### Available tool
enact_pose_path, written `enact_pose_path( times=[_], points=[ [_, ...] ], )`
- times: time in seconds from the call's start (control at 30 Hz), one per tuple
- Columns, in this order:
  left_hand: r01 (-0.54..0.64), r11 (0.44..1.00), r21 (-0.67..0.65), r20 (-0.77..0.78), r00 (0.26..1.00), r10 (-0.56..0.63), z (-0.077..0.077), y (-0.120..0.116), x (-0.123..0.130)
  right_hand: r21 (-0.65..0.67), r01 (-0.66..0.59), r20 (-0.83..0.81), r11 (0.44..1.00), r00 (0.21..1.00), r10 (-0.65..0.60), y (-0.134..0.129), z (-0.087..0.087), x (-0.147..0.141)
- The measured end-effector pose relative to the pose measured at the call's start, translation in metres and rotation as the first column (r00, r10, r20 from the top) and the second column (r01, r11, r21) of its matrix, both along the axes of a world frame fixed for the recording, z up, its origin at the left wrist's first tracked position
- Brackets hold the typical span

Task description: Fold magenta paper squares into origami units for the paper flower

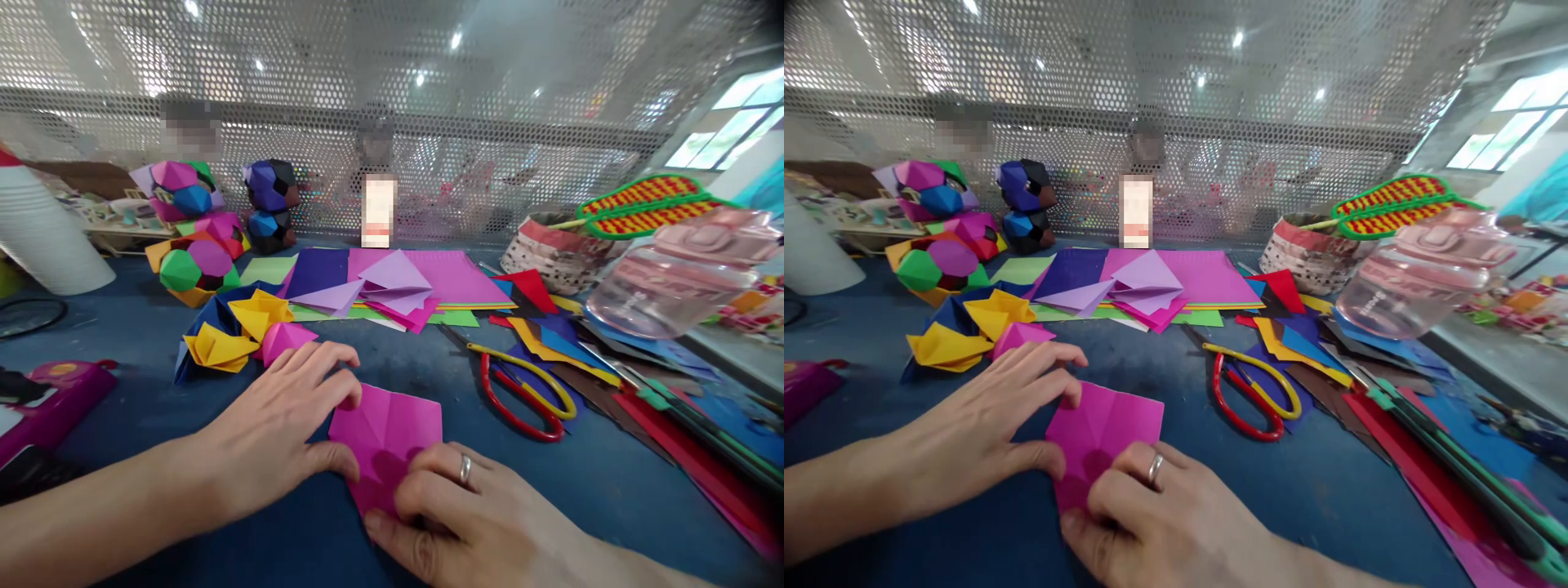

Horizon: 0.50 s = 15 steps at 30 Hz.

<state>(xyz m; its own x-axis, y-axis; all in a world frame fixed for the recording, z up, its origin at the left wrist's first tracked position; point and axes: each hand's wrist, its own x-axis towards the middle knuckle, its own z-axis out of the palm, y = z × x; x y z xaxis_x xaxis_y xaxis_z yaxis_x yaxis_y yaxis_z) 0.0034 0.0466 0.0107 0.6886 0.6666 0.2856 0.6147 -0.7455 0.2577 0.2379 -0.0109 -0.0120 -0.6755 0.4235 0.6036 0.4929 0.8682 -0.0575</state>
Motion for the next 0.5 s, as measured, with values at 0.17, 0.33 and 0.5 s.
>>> enact_pose_path(
  times=[0.17, 0.33, 0.5],
  points=[
    [0.224, 0.923, 0.312, 0.026, 0.969, -0.244, 0.000, -0.035, 0.014, -0.094, 0.004, 0.044, 0.996, 0.999, 0.000, -0.002, 0.006, 0.006],
    [0.142, 0.891, 0.432, 0.065, 0.980, -0.188, -0.012, -0.051, 0.014, -0.355, -0.008, -0.035, 0.935, 0.999, -0.005, -0.002, 0.016, 0.017],
    [0.192, 0.897, 0.398, 0.053, 0.971, -0.232, -0.023, -0.049, 0.010, -0.491, 0.118, -0.038, 0.863, 0.987, -0.157, 0.005, 0.020, 0.016]
  ],
)
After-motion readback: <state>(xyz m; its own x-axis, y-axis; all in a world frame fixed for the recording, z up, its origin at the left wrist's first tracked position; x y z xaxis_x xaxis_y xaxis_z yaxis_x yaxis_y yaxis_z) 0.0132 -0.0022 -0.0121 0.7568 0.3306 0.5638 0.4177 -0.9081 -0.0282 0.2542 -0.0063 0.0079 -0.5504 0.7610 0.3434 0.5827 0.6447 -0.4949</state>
